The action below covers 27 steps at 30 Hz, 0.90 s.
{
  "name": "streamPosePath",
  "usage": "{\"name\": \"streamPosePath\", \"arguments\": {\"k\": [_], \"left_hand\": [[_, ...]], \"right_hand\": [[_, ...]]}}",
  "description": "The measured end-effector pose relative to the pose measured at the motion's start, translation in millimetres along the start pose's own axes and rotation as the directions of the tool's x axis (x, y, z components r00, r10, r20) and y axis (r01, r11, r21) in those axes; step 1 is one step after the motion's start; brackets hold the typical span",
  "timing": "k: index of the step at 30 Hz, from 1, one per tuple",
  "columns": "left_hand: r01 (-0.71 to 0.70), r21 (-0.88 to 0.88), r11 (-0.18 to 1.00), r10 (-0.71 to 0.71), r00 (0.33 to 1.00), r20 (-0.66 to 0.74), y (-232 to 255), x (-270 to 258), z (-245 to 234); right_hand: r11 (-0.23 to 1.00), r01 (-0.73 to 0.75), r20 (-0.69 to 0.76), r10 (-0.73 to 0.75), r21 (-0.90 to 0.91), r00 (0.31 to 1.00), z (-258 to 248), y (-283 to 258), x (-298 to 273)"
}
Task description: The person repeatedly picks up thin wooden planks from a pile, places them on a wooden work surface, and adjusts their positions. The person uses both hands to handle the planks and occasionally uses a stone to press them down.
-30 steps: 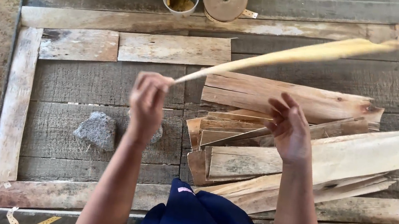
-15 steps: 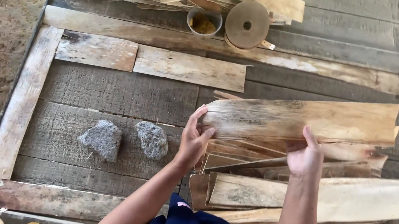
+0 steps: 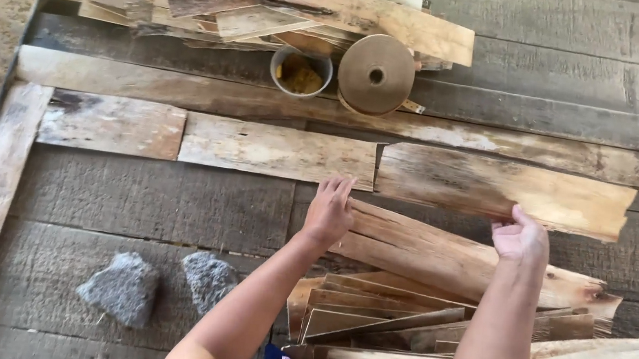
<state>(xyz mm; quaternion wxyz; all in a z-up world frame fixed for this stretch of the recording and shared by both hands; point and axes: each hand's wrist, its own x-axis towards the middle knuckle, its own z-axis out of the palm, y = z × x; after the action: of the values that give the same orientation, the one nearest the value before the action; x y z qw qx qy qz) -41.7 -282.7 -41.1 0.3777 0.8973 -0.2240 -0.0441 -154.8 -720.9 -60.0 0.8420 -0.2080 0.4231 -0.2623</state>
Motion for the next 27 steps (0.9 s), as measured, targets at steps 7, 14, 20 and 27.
{"name": "streamPosePath", "arguments": {"k": [7,14,20,27], "left_hand": [[-0.160,0.202,0.966,0.071,0.919,0.388,38,15,-41],[0.097,0.117,0.988,-0.150,0.747,0.647,121,37,-155],[0.180,0.120,0.976,-0.216,0.752,0.623,133,35,-191],[0.282,-0.147,0.948,-0.170,0.841,0.514,145,14,-228]], "right_hand": [[0.992,0.088,-0.181,-0.104,-0.092,0.978,70,-25,-181],[0.956,0.282,0.197,-0.262,-0.079,0.945,-1,26,-334],[0.952,0.189,0.305,-0.112,-0.240,0.946,-82,45,-376],[0.003,-0.506,-0.489,0.253,-0.862,0.835,-17,7,-424]]}}
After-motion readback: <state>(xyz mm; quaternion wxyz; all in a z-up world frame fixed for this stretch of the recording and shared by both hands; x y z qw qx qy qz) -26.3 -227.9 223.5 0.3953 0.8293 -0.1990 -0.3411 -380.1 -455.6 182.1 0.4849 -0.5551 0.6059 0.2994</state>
